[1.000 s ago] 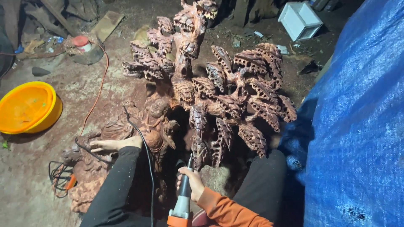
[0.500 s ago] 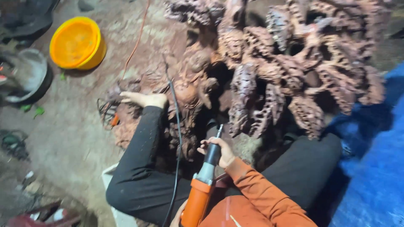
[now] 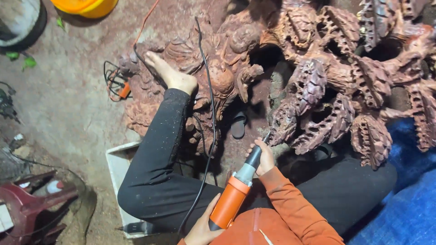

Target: Carving and refining the details of a large wooden sculpture using a power rotary tool.

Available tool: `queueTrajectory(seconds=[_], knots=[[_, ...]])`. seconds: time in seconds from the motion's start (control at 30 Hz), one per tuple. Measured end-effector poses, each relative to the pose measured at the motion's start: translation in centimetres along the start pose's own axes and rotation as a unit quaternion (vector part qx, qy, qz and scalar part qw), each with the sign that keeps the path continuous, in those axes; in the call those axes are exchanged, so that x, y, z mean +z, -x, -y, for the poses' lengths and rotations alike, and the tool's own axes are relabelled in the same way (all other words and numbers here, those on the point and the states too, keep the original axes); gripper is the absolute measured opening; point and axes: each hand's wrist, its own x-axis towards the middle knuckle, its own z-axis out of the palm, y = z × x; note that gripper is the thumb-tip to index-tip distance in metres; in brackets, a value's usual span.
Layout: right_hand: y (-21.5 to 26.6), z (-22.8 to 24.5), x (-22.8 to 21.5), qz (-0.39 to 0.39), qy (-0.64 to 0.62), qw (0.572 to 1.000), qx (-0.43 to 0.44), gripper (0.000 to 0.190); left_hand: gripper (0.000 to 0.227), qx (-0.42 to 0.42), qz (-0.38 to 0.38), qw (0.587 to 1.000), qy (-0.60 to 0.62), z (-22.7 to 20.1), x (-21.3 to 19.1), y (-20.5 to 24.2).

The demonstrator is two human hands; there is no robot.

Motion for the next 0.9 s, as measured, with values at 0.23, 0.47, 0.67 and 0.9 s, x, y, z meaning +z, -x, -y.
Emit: queueTrajectory(seconds=[0.23, 0.47, 0.67, 0.9], knots=[[0.6, 1.0, 0.1, 0.017, -0.054, 0.998, 0.023, 0.043, 0.105, -0.004, 0.041, 0.999, -0.031, -6.3, -1.9, -4.6], [1.3, 1.0, 0.5, 0.009, -0.032, 0.999, 0.010, 0.050, 0.109, 0.035, 0.064, 0.996, 0.043, -5.0, -2.0, -4.7], [1.9, 0.9, 1.5, -0.012, -0.009, 1.000, -0.004, 0.049, 0.107, 0.021, 0.061, 0.997, 0.042, -4.5, -2.1, -4.8], [1.6, 1.3, 0.8, -0.013, -0.015, 1.000, 0.002, 0.052, 0.110, 0.003, 0.060, 0.997, 0.044, -5.7, -2.2, -4.9]])
